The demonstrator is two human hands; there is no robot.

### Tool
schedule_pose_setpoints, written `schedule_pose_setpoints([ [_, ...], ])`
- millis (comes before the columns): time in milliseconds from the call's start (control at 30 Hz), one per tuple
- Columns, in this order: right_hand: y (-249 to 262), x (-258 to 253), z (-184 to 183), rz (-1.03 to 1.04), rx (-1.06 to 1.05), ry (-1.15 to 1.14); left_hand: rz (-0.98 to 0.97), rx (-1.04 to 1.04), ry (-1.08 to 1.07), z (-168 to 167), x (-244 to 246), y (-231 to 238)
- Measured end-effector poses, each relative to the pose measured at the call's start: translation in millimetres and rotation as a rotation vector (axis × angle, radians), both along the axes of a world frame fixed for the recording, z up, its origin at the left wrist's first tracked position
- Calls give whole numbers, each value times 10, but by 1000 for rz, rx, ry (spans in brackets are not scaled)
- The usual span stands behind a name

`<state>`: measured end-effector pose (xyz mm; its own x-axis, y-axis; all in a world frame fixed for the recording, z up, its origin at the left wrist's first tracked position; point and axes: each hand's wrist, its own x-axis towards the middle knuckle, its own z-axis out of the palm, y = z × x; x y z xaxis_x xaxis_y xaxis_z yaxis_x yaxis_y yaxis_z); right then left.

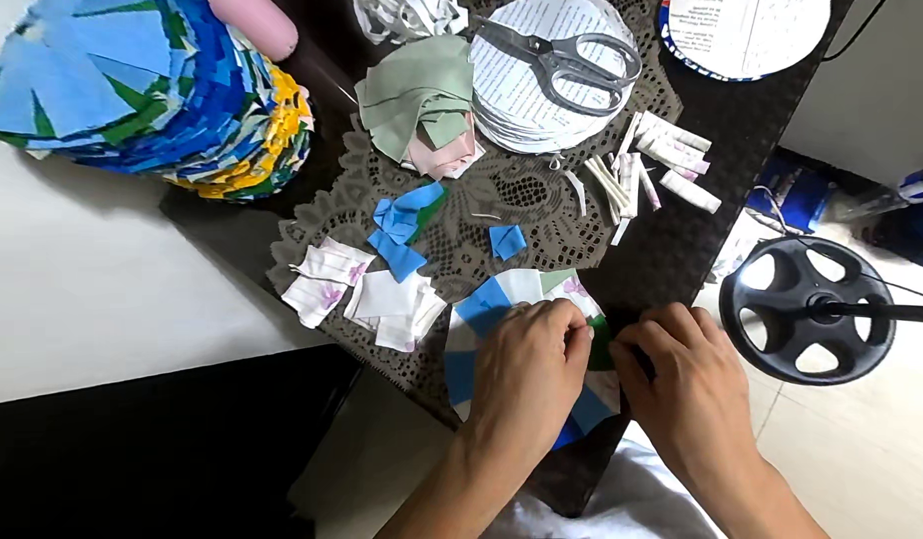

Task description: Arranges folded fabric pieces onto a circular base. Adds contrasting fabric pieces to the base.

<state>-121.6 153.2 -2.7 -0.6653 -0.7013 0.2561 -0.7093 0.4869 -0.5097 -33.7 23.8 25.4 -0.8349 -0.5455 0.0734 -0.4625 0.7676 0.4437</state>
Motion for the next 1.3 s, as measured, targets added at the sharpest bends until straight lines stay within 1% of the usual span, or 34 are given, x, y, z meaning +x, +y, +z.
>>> schedule_pose_setpoints([
  [400,-7,-34,9,8,6,-53,-4,-4,-59,0,-57,-52],
  [633,193,-152,20,-17,-132,-189,10,28,-73,12,-61,-59],
  [833,234,-137,-61,-42,-170,-136,-9,15,-96,41,-91,-80],
  [1200,-19,-72,-94,64,-170,20,-29,-42,-84,31,-100,-90],
  [1300,-59,-76,-160,80,-147,30,-26,-4,-98,51,-87,-103],
])
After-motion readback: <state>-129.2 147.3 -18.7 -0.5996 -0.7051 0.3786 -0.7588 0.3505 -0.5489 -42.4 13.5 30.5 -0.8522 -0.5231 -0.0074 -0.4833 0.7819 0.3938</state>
